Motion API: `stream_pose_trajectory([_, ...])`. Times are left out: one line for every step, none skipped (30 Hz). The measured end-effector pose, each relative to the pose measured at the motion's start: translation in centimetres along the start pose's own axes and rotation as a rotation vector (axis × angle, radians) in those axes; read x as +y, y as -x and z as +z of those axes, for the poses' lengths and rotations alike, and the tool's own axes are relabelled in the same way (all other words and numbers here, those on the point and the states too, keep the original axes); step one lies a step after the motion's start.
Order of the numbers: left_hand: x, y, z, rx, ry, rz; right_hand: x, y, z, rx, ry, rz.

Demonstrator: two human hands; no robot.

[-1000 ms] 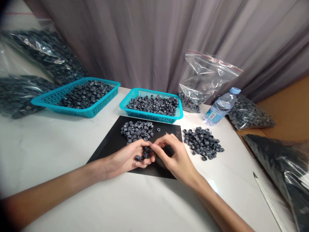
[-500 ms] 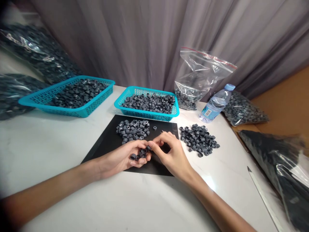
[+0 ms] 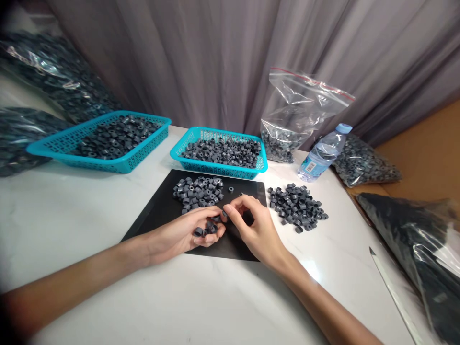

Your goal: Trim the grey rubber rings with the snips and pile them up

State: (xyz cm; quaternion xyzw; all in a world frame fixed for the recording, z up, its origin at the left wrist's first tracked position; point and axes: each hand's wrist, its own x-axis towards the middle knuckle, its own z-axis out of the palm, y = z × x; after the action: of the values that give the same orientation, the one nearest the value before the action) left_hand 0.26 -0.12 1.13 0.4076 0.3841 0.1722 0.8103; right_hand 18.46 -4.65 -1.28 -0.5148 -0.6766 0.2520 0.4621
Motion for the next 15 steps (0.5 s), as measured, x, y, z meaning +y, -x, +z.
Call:
stream_pose_trajectory([0.07, 0.06, 0.05, -0.011, 0.018, 0.001, -0.01, 0.02, 0.03, -0.001, 0.005, -0.003])
stream_pose_trajectory([0.12, 0.11, 0.08, -0.024, 0.039, 0.002, -0.02, 0.05, 0.05, -0.004, 0.012, -0.005])
stream_pose_trajectory([0.12, 0.14, 0.07, -0.038, 0.061, 0.003, -0.03, 0.08, 0.07, -0.009, 0.02, -0.007])
stream_pose_trajectory([0.08, 0.15, 0.02, -0.053, 0.082, 0.005, -0.05, 0.1, 0.08, -0.014, 0.03, -0.008])
stream_pose_trajectory([0.0, 0.13, -0.05, -0.069, 0.102, 0.006, -0.06, 0.11, 0.09, -0.019, 0.04, -0.011])
stream_pose_trajectory([-0.09, 0.1, -0.14, -0.082, 0.118, 0.006, -0.08, 0.12, 0.09, -0.021, 0.049, -0.016])
stream_pose_trajectory([-0.17, 0.05, -0.24, -0.094, 0.132, 0.005, -0.08, 0.13, 0.1, -0.021, 0.055, -0.023])
stream_pose_trajectory([-0.24, -0.01, -0.33, -0.103, 0.142, 0.003, -0.09, 0.13, 0.1, -0.017, 0.056, -0.031])
stream_pose_trajectory([-0.27, -0.05, -0.39, -0.112, 0.15, -0.005, -0.08, 0.13, 0.11, -0.012, 0.053, -0.039])
stream_pose_trajectory([-0.25, -0.08, -0.41, -0.114, 0.155, -0.015, -0.07, 0.14, 0.11, -0.006, 0.048, -0.045])
stream_pose_trajectory([-0.19, -0.09, -0.41, -0.113, 0.159, -0.031, -0.04, 0.15, 0.12, 0.001, 0.042, -0.048])
stream_pose_trajectory([-0.1, -0.09, -0.38, -0.11, 0.162, -0.05, 0.0, 0.18, 0.14, 0.007, 0.036, -0.05])
stream_pose_trajectory([0.0, -0.08, -0.35, -0.11, 0.162, -0.07, 0.04, 0.21, 0.16, 0.01, 0.03, -0.05])
stream_pose_trajectory([0.09, -0.08, -0.33, -0.115, 0.163, -0.086, 0.09, 0.24, 0.17, 0.013, 0.025, -0.049])
stream_pose_trajectory([0.15, -0.08, -0.33, -0.126, 0.164, -0.095, 0.14, 0.27, 0.19, 0.014, 0.023, -0.049])
